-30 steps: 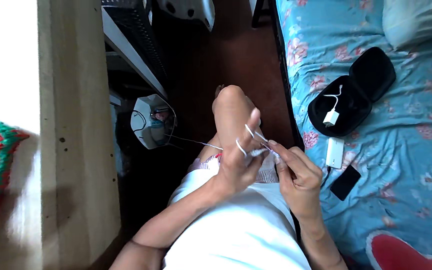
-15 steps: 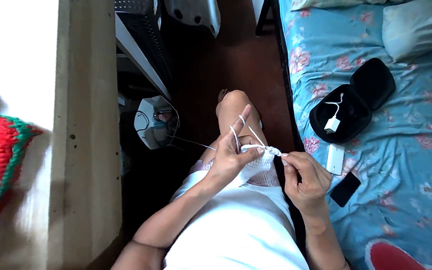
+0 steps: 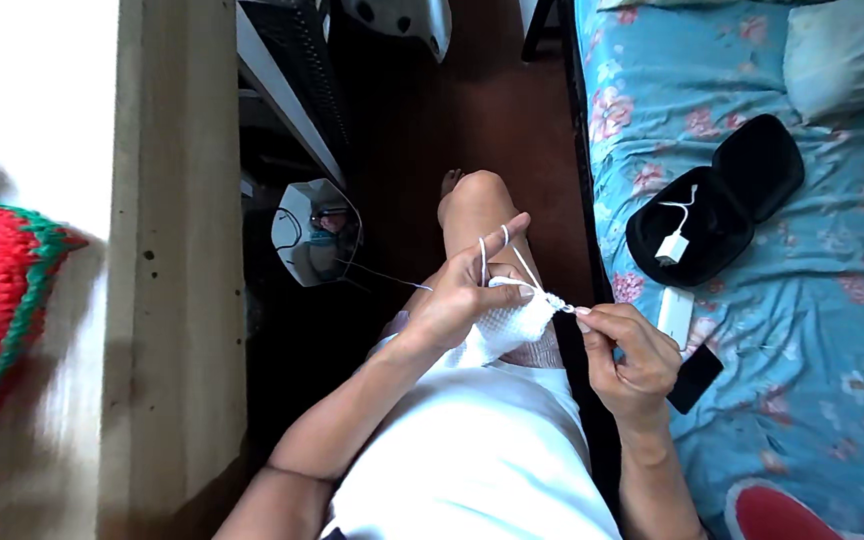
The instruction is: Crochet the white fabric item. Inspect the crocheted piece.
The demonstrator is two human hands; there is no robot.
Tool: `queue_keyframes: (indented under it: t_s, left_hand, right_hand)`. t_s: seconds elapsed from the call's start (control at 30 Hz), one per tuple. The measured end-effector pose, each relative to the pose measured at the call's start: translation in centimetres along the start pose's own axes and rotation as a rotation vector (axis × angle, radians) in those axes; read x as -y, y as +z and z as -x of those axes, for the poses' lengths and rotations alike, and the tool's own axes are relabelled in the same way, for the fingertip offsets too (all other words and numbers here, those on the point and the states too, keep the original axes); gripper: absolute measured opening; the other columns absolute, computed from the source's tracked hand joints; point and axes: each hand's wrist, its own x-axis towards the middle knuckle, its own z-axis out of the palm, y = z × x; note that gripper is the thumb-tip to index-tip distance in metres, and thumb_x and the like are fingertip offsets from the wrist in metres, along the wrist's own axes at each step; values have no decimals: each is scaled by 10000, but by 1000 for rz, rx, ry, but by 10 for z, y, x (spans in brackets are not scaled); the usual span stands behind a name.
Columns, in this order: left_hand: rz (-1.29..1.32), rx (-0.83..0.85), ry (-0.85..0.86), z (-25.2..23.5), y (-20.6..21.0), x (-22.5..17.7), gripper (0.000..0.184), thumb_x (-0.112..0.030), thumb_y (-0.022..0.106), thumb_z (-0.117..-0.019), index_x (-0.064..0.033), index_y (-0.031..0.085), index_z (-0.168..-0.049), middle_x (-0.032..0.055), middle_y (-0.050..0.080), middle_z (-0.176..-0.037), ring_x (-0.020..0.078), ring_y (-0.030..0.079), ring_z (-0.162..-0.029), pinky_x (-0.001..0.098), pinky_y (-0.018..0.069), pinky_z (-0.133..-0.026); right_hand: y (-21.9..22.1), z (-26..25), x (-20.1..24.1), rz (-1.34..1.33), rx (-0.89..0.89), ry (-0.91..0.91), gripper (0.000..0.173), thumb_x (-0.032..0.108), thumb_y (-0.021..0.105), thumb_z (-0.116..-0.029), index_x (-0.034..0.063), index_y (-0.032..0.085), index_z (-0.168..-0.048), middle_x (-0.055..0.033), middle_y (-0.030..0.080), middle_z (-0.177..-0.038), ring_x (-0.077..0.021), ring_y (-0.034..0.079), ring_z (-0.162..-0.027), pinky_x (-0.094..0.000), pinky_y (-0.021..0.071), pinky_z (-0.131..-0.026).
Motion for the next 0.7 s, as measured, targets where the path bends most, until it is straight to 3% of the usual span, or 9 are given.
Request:
queue_keyframes:
  t_s: [0.17, 0.27, 0.37, 0.47, 0.57, 0.67, 0.7]
  left_hand:
    - [3, 27, 32, 1, -3, 1, 734, 107, 587, -870, -61, 395, -1559, 58, 703, -752, 76, 661, -633, 219, 579, -656]
    - [-121, 10, 101, 3, 0, 1, 776, 129, 616, -866, -77, 375, -1575, 63, 723, -794, 71, 667, -655, 197, 568, -656]
    - [-294, 8, 249, 5, 9, 8, 802, 137, 643, -834, -28, 354, -1564, 12, 723, -815, 39, 666, -693, 187, 570, -678]
    - [-368, 37, 331, 6, 13, 17, 745, 109, 658, -859, 4, 381, -1543, 17, 720, -884, 40, 675, -777, 214, 581, -752]
    - [-301, -3, 284, 4, 12, 13, 728, 125, 658, -844, -9, 423, -1520, 2, 722, -841, 33, 661, -718, 188, 563, -693]
    - [-144, -42, 196, 3, 11, 8, 718, 152, 642, -823, -16, 465, -1498, 38, 727, -856, 78, 679, -746, 218, 570, -714]
    - [-118, -61, 169, 4, 11, 8, 691, 146, 644, -829, -20, 490, -1482, 51, 725, -851, 85, 676, -734, 223, 569, -706]
  right_hand:
    - [1, 1, 1, -212, -6, 136, 125, 70, 616, -1003, -15, 703, -1029, -58, 687, -911, 18, 632, -824, -101, 528, -750]
    - [1, -1, 5, -421, 43, 315, 235, 70, 631, -988, 45, 697, -1213, 39, 712, -992, 43, 647, -883, -123, 556, -795]
    - [3, -8, 9, -632, 102, 437, 377, 55, 605, -984, 111, 661, -1353, 89, 702, -972, 60, 601, -798, -117, 514, -726]
    - [4, -12, 11, -770, 75, 527, 337, 47, 599, -986, 118, 710, -1295, 67, 725, -1011, 48, 602, -757, -123, 510, -672]
    - [3, -10, 6, -778, 42, 533, 267, 66, 620, -982, 117, 759, -1204, 50, 742, -1046, 46, 607, -767, -127, 501, -660]
    - [-1, -6, 0, -475, 77, 361, 234, 93, 605, -1007, 112, 768, -1173, 33, 678, -929, 40, 590, -818, -111, 505, -749]
    - [-3, -5, -1, -329, 96, 285, 241, 87, 581, -1016, 99, 769, -1166, 5, 643, -880, 30, 571, -794, -107, 487, -735]
